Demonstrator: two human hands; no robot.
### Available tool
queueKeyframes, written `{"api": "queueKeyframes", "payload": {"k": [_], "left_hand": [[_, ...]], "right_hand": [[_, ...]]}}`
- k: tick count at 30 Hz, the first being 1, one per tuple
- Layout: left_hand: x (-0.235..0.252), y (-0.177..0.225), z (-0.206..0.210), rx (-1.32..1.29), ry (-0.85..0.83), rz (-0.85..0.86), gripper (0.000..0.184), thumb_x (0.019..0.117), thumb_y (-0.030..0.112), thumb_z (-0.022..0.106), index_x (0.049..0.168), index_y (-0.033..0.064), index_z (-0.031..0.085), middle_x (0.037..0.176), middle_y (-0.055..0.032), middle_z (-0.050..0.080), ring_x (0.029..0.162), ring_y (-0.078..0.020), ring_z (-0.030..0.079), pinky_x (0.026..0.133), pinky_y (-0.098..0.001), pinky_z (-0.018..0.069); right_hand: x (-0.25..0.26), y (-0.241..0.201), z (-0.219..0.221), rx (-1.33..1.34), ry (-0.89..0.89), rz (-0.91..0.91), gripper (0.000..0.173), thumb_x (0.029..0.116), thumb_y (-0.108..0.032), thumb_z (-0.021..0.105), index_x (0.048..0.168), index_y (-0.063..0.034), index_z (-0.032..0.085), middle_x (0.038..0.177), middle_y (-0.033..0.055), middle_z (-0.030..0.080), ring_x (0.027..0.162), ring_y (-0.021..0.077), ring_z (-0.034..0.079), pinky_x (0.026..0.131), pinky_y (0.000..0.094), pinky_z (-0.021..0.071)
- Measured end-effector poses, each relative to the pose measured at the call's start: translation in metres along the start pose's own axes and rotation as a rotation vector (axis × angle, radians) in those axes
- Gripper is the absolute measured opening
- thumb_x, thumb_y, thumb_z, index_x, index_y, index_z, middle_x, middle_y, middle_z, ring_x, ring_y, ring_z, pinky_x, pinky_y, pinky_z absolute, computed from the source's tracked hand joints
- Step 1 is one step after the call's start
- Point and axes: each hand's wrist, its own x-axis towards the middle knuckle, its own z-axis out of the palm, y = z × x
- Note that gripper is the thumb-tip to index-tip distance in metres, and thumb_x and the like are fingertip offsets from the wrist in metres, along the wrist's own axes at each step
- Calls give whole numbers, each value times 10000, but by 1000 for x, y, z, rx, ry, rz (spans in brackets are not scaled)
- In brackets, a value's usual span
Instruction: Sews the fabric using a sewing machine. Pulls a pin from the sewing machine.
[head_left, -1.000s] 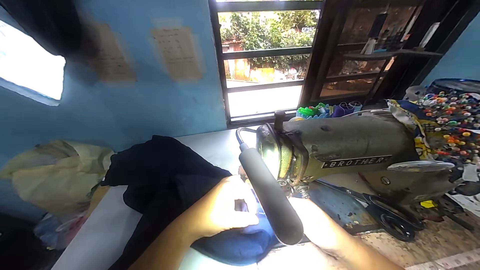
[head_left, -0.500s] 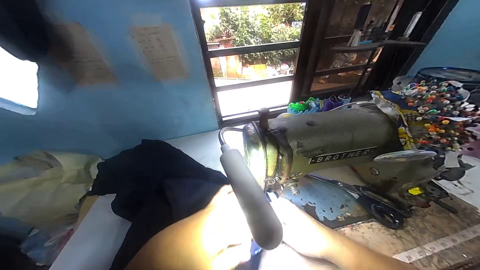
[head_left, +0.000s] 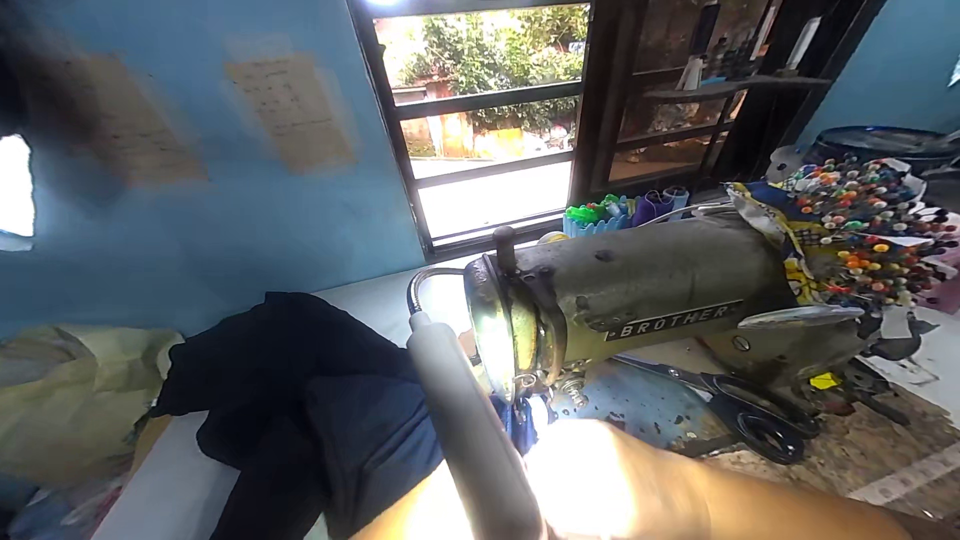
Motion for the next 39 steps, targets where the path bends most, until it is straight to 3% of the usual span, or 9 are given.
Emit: {"api": "queueKeyframes", "payload": {"k": [3, 6, 10, 13, 22, 26, 30, 32, 39], "left_hand": [[-2, 10, 0, 164, -227, -132, 421, 910, 452, 627, 1072, 73, 715, 1081, -166, 706, 1087, -381, 642, 1046, -663, 320], [-5, -5, 4, 341, -358, -304, 390, 793, 200, 714, 1174, 122, 675, 1169, -150, 655, 1230, -462, 544, 994, -872, 166], [16, -25, 4, 618, -212, -290, 263, 919, -60, 533, 968, 87, 746, 1029, -104, 730, 1069, -354, 679, 1081, -701, 328], [12, -33, 0, 452, -425, -92, 239, 910, -70, 500, 986, 44, 695, 1247, -86, 697, 1290, -300, 590, 1132, -594, 342], [0, -57, 31, 372, -330, -158, 921, 777, 768, 504, 1360, 62, 616, 1399, -187, 620, 1062, -378, 675, 747, -532, 504], [3, -64, 37, 514, -268, 9, 535, 879, 395, 615, 1305, 75, 661, 1374, -129, 657, 902, -306, 678, 635, -438, 435], [30, -34, 14, 353, -648, -304, 690, 925, 589, 524, 1471, 169, 568, 1584, -148, 444, 1329, -353, 510, 943, -502, 366], [33, -38, 7, 312, -739, -312, 535, 967, 333, 546, 1491, 226, 550, 1620, -137, 390, 1382, -356, 460, 986, -514, 353], [-31, -109, 28, 288, -40, 135, 547, 993, 589, 304, 1142, 275, 726, 1312, -7, 691, 1287, -257, 564, 1087, -572, 297]], "right_hand": [[-10, -15, -2, -14, -133, 60, 196, 975, -84, 538, 831, -41, 664, 738, 116, 635, 682, 266, 636, 617, 382, 514], [-13, -34, -5, 3, -346, 264, 169, 976, -80, 561, 889, 5, 679, 796, 155, 651, 751, 318, 680, 641, 435, 559], [-22, -43, 8, -65, -188, 398, 230, 991, -159, 531, 894, -42, 703, 838, 137, 706, 809, 298, 712, 671, 424, 559], [-19, -49, 7, -107, -233, 382, 190, 969, -111, 536, 888, -20, 683, 838, 162, 697, 814, 318, 715, 665, 424, 565], [-21, -55, 3, -128, -188, 377, 215, 971, -156, 540, 885, -25, 687, 840, 164, 687, 826, 317, 697, 718, 402, 557], [-26, -51, 4, -110, -100, 354, 226, 990, -93, 502, 906, -8, 694, 946, 179, 734, 939, 312, 718, 849, 407, 562], [-24, -43, 3, -87, -261, 436, 246, 996, -56, 477, 984, 3, 715, 1091, 176, 733, 1083, 300, 690, 954, 403, 514], [-18, -39, -1, 6, -413, 430, 230, 986, -39, 488, 1015, 51, 699, 1138, 228, 709, 1111, 353, 682, 941, 446, 538], [5, -34, -15, 59, -652, 400, 176, 985, -74, 544, 992, 68, 649, 899, 226, 645, 872, 390, 667, 750, 483, 537]]}}
